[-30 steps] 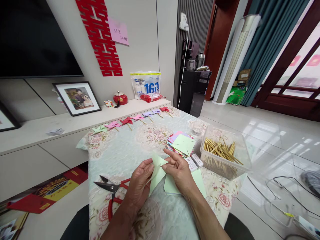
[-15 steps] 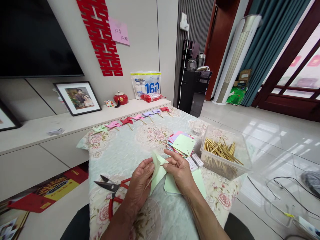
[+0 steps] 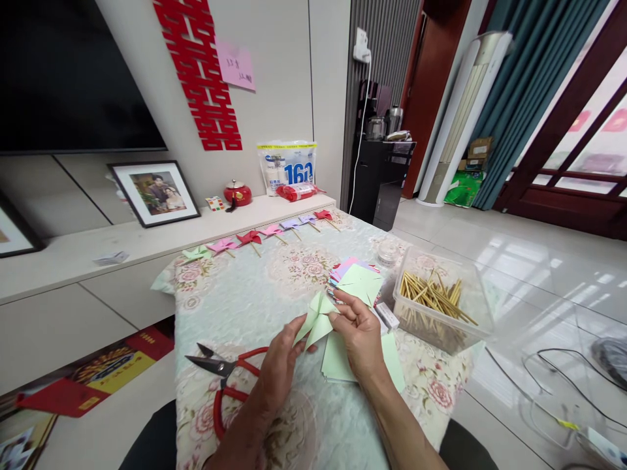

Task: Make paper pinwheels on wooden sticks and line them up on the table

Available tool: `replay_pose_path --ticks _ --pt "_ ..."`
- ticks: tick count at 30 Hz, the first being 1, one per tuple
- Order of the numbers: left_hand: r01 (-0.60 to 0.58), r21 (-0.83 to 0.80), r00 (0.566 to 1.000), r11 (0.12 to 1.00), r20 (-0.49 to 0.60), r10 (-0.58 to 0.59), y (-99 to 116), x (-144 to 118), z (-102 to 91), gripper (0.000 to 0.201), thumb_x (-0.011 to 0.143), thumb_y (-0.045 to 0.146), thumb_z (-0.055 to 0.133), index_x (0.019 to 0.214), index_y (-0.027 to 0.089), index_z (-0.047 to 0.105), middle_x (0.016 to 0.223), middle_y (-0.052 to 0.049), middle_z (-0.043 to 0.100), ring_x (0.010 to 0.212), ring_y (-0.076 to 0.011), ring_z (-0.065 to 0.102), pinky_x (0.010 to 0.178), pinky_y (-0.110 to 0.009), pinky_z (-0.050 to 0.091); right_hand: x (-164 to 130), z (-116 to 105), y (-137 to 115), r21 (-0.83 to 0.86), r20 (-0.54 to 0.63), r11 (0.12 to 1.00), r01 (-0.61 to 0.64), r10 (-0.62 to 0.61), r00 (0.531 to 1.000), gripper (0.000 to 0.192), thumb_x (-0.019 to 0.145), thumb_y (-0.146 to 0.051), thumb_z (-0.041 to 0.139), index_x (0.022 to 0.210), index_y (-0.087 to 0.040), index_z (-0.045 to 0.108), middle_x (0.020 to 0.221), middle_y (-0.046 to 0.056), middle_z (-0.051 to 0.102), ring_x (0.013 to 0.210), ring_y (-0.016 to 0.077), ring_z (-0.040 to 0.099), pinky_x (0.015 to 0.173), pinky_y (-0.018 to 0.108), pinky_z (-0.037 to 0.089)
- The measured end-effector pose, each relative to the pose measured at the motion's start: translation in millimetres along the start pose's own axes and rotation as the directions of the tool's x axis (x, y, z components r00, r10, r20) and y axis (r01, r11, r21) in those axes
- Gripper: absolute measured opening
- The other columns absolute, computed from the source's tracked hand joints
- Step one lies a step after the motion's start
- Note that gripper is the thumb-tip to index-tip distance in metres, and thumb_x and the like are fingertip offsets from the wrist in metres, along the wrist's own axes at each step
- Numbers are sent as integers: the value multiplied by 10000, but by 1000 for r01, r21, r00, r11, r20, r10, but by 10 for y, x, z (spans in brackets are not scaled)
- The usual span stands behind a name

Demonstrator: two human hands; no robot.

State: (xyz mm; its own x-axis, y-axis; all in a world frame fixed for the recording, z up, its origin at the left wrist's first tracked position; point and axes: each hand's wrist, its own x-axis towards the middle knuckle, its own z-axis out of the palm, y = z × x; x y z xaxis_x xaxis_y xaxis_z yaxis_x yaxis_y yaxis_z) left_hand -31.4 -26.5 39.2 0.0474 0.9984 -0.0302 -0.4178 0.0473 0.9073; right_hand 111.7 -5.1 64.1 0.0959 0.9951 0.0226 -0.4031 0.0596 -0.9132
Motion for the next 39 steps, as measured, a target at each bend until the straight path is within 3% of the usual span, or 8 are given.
replay_pose_path --ticks 4,11,17,22,26,29,32,39 --pt "24 -10 999 1000 44 -24 30 -20 49 622 732 489 768 1229 125 679 1050 -124 759 891 -270 689 720 -304 515 -12 -6 39 -55 57 998 35 -32 998 436 664 -350 870 1059 -232 728 809 19 768 686 150 673 679 266 518" --pt "18 -112 983 994 -181 -38 132 -9 65 456 688 382 810 1053 113 758 927 -124 784 904 -305 709 811 -362 543 -42 20 91 -112 129 991 78 -63 990 393 700 -365 852 1057 -256 729 806 19 758 726 158 686 684 260 527" --pt "-29 -182 984 983 -180 -4 153 -4 79 412 716 384 774 1056 153 765 1006 -125 780 934 -304 710 787 -355 559 -32 -21 105 -157 149 985 70 -47 988 418 725 -402 836 1093 -247 711 850 37 749 780 176 679 723 278 518" --pt "-6 -19 974 1000 -227 1 93 -1 4 418 716 382 783 1017 93 755 911 -133 789 795 -279 722 733 -347 557 -36 -76 66 -198 195 974 111 -72 978 423 841 -475 716 1192 -244 672 969 60 731 888 195 648 776 293 489" --pt "35 101 984 994 -176 -17 54 -6 -55 422 733 404 772 1010 85 753 973 -147 785 830 -282 719 778 -366 557 -47 -65 33 -226 153 969 102 -68 986 477 810 -482 738 1205 -224 664 903 38 704 791 171 624 680 265 478" --pt "73 90 991 993 -119 -62 67 -26 -44 438 739 392 775 1057 93 748 976 -141 787 848 -285 721 779 -366 560 -62 -26 41 -219 157 975 35 0 988 594 727 -419 817 1248 -212 619 825 12 677 704 161 619 596 250 472" --pt "85 19 994 996 -77 -84 107 -46 4 469 736 370 788 1103 85 731 950 -143 787 797 -279 726 747 -366 565 -71 1 62 -187 163 982 -23 54 985 661 694 -385 840 1279 -218 580 836 14 689 698 172 640 588 259 488" --pt "91 -268 996 959 27 -87 61 -4 29 507 750 262 787 1220 117 663 1014 -127 780 868 -263 725 807 -372 555 -70 13 65 -148 125 989 -5 23 992 629 701 -383 836 1266 -238 599 843 31 721 702 194 649 572 274 495"
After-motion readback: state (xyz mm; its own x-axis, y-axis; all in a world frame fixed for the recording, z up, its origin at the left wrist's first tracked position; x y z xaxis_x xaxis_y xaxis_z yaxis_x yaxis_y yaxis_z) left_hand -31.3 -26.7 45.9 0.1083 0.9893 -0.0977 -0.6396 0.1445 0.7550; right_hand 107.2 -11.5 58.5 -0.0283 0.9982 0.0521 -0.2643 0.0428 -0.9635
